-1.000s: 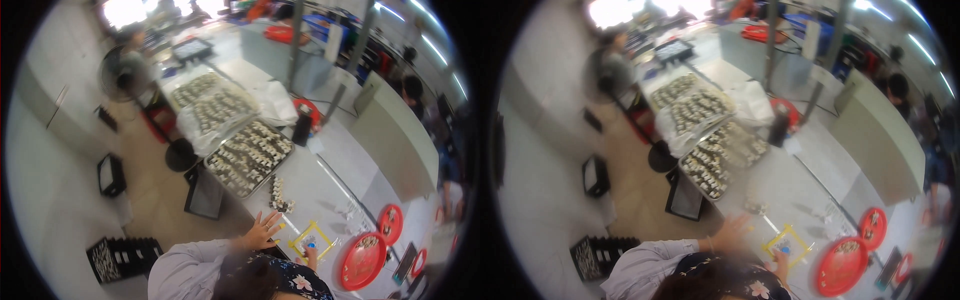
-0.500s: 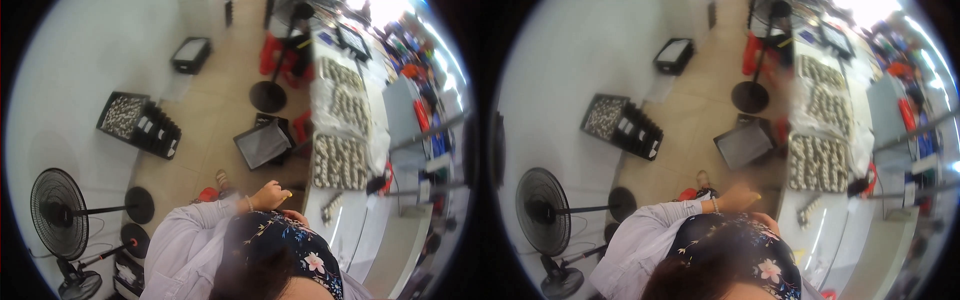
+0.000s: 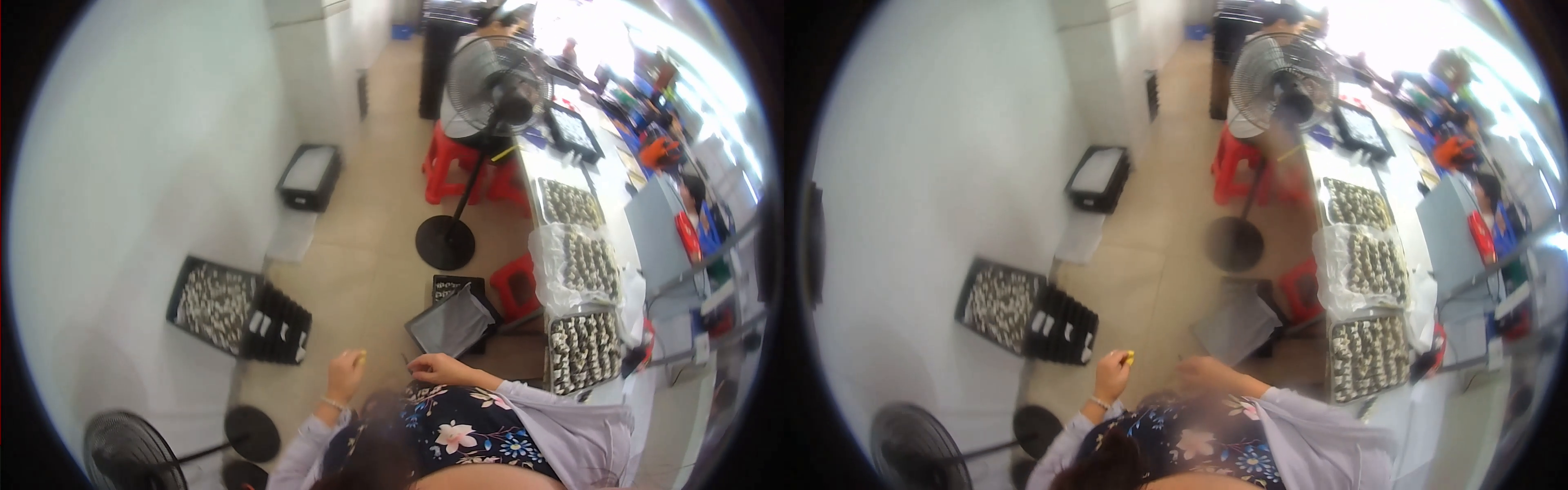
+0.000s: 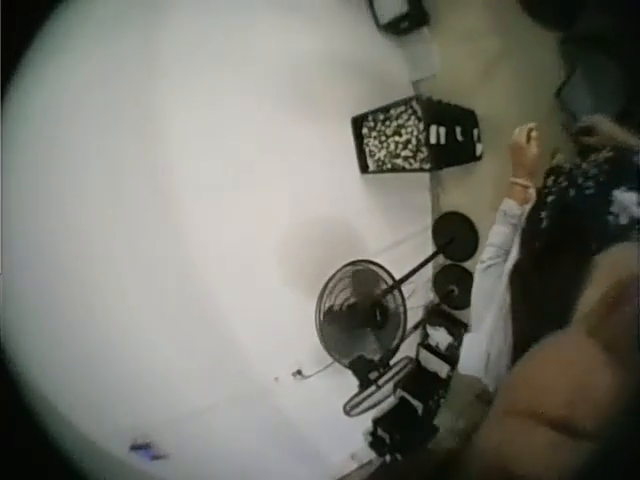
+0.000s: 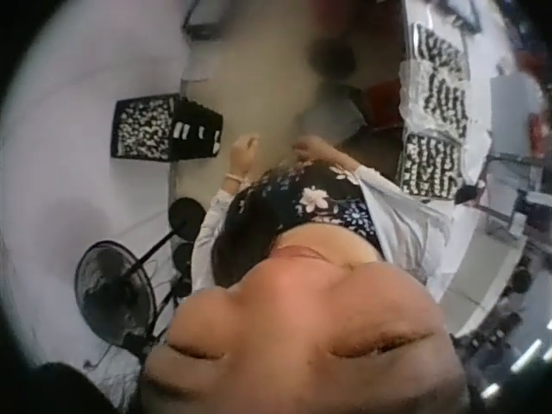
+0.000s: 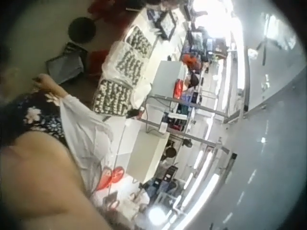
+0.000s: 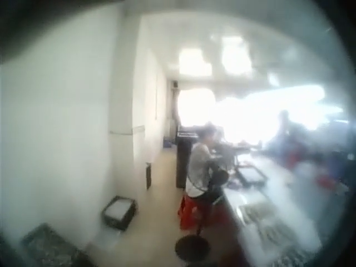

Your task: The person assembles and sorts small plastic components by hand at a workshop table, placing them into a tray, onto a plastic plate, and into a storage bin.

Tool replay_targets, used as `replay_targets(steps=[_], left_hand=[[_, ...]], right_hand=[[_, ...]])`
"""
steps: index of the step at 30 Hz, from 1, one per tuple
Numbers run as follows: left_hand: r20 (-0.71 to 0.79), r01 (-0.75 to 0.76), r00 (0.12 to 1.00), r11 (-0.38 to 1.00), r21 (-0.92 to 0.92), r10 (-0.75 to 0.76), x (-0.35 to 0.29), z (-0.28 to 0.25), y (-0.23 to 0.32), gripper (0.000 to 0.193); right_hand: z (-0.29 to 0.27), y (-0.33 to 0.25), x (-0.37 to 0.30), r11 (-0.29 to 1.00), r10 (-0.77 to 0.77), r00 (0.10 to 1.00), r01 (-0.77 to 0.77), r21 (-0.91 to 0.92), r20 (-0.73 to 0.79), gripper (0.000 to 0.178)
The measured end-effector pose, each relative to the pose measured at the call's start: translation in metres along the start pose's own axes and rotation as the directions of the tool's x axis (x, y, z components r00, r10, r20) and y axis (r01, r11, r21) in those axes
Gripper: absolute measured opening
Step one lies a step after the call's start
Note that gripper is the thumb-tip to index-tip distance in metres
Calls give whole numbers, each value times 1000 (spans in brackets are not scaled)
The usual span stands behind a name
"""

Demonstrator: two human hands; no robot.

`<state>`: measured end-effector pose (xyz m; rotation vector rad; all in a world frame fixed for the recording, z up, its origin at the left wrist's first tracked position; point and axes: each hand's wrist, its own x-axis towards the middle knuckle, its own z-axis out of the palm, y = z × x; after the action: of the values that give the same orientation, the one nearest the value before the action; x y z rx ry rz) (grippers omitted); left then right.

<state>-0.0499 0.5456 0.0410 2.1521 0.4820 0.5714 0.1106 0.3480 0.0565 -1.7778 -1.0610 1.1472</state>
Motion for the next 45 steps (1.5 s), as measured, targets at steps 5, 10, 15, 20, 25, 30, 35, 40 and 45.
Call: replay_targets(steps=[5,10,15,20,25,30,35,40,45], left_hand=[[-92,157,983,988,3,-156,4,2,-34,14],[-92,365,923,926,-92,-373,33,3,-47,17],[-289,422,847,895,-141,-445,69,-37,-94,14],[-474,452,768,889,-74,-430,78,-95,-154,15],[-447,488,785,872,20,-429,105,-144,-290,32],[-579,638,672,758,135,-462,131,-198,-433,36],[-384,570,798,788,232,-464,211,-218,-578,50],[-345,677,728,544,496,-592,201,-247,-676,70],[-135,627,750,632,455,-647,322,-185,-651,50]], right_hand=[[-11,-16,59,966,18,982,32,-256,190,33],[-11,7,131,942,-92,937,191,-274,338,32],[-16,9,212,913,-100,901,252,-322,423,32],[-15,-21,273,974,7,882,100,-201,472,32],[-11,13,322,998,40,881,-16,-56,472,32],[51,87,398,963,74,900,-177,205,430,47],[109,184,436,880,300,954,-287,378,25,30],[159,102,469,798,597,766,-538,271,-237,52],[127,123,467,807,591,744,-539,241,-313,52]])
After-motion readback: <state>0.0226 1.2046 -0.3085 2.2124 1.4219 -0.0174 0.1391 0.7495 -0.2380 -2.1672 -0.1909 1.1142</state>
